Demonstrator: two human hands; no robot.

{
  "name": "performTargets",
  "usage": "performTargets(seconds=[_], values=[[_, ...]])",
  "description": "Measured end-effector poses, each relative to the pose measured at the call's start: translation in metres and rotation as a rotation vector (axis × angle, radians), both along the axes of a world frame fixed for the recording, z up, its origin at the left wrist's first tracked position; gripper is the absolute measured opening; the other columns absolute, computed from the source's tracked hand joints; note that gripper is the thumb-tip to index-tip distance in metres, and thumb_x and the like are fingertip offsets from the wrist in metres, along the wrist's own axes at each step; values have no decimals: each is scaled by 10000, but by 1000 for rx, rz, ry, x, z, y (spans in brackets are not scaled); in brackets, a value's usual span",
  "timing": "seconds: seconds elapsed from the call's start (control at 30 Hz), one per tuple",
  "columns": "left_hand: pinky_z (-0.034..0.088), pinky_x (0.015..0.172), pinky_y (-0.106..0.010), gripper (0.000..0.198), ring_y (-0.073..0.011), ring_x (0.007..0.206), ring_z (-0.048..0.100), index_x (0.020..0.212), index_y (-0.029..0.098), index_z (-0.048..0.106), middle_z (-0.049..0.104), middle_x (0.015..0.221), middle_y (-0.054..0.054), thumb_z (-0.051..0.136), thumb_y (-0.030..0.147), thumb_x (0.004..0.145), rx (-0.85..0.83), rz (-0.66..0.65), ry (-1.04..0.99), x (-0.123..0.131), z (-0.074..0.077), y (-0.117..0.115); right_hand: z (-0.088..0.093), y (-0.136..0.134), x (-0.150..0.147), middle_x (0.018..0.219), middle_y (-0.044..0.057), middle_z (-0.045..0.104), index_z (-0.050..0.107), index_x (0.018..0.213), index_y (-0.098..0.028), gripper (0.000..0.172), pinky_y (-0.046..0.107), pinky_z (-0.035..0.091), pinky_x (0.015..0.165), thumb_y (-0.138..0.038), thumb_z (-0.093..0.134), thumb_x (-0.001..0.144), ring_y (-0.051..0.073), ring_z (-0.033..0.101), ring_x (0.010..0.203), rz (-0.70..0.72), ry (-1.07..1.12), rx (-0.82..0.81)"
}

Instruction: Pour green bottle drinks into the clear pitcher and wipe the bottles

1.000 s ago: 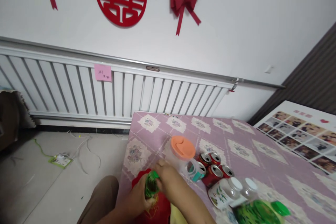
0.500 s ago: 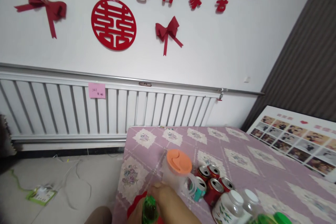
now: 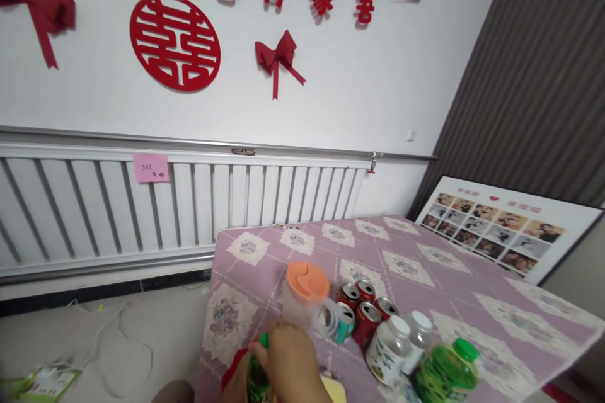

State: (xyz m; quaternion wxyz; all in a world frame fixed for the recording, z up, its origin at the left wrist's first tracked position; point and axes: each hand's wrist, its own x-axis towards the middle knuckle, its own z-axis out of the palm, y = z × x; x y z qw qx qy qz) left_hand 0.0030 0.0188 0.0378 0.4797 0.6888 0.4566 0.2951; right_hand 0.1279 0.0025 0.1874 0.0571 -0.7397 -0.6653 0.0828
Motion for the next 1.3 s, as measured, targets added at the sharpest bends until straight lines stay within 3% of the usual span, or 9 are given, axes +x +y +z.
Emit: performTargets(seconds=[0.2, 0.33, 0.5, 0.63, 0.77, 0.87, 1.03, 1.2, 1.3], values=[[352, 1215, -450, 889, -372, 1427, 476, 1437, 199, 508, 569, 1471, -166, 740, 208, 579, 55, -113, -27, 5, -43, 15, -25, -13, 10, 1416, 160, 640, 641, 1377, -160, 520, 414, 419, 1135, -279, 590, 873, 297, 572, 1341, 56, 374, 160], [347, 1224, -451, 900, -362, 1448, 460, 1480, 195, 445, 536, 1503, -179, 712, 191, 620, 70, -94, 7, 6, -56, 15, -53, -15, 13, 1363, 141, 673, 694, 1270, -170, 443, 393, 423, 1130, -243, 529, 866, 263, 608, 1293, 15, 587, 224], [365, 1219, -441, 840, -350, 1420, 500, 1477, 146, 439, 540, 1497, -205, 694, 223, 680, 56, -73, 64, -1, -31, 2, -61, -13, 0, 988, 103, 733, 684, 919, -197, 154, 376, 525, 923, -264, 647, 784, 270, 698, 980, -162, 563, 328], [433, 1163, -448, 789, -359, 1347, 565, 1439, 174, 497, 600, 1437, -187, 719, 241, 684, 20, -26, 56, -2, -12, -4, -70, -15, -5, 1262, 186, 687, 634, 1205, -135, 458, 438, 480, 1056, -356, 645, 804, 311, 646, 1210, -212, 671, 366], [409, 1180, -463, 821, -349, 1372, 534, 1451, 203, 487, 590, 1458, -156, 720, 212, 664, 22, -1, -24, 2, -13, -4, -80, -20, 0, 1463, 151, 594, 608, 1353, -177, 515, 440, 387, 1173, -405, 492, 906, 263, 529, 1391, -58, 830, 378], [414, 1172, -450, 806, -334, 1355, 551, 1446, 170, 474, 590, 1450, -174, 689, 173, 670, 16, -10, -13, 3, -18, -4, -77, -18, 1, 1325, 130, 687, 684, 1217, -199, 420, 428, 437, 1123, -347, 500, 870, 260, 616, 1275, -49, 830, 393], [416, 1164, -423, 738, -323, 1358, 556, 1410, 146, 478, 615, 1407, -183, 670, 152, 698, 32, -25, 16, 1, -18, -6, -69, -11, -8, 994, 93, 747, 654, 960, -219, 260, 409, 541, 938, -349, 655, 735, 279, 700, 980, -255, 711, 366], [419, 1169, -435, 749, -333, 1378, 543, 1429, 157, 476, 580, 1463, -189, 689, 171, 711, 27, -31, 16, -2, -9, -8, -82, -14, -8, 1316, 131, 688, 622, 1262, -197, 505, 412, 482, 1075, -388, 617, 794, 271, 637, 1240, -223, 841, 410], [427, 1165, -444, 769, -328, 1360, 562, 1449, 182, 468, 590, 1461, -173, 694, 174, 714, 37, -11, -5, -2, -8, -8, -89, -17, -3, 1328, 123, 690, 672, 1248, -210, 452, 417, 450, 1116, -392, 556, 851, 260, 623, 1271, -104, 882, 437]])
